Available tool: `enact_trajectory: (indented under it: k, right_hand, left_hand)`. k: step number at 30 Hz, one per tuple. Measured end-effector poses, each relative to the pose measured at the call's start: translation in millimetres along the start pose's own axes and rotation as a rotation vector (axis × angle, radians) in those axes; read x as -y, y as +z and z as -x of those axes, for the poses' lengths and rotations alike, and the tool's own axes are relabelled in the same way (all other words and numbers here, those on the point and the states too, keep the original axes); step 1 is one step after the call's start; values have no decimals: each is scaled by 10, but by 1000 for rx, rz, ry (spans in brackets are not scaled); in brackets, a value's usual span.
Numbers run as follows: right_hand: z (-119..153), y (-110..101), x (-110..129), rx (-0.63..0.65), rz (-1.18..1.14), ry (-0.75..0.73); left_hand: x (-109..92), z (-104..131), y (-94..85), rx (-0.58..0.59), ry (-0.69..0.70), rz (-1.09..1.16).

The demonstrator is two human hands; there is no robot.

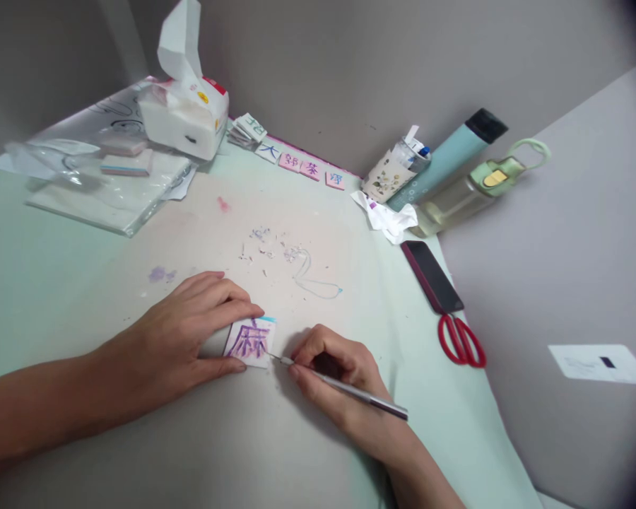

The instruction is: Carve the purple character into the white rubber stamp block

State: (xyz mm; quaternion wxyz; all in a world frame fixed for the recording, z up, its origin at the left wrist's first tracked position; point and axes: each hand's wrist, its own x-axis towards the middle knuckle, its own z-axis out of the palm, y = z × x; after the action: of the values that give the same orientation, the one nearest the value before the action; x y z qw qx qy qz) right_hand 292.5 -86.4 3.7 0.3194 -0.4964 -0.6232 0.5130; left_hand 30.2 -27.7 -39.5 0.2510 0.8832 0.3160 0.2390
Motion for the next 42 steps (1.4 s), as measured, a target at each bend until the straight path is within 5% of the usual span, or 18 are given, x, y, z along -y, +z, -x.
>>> enact_trajectory:
  k: [17, 25, 34, 42]
  right_hand:
    - [-50, 52, 29, -20, -103, 175]
    - [-40, -18, -17, 64, -66, 91]
    - [-67, 52, 76, -20, -151, 245]
    - [-84, -18, 48, 60, -174, 217]
  left_hand:
    - [2, 5, -6, 2, -26, -3]
    - [4, 6, -9, 14, -40, -3]
    - [5, -9, -5, 0, 3, 2]
    - [33, -1, 9, 8, 5, -6]
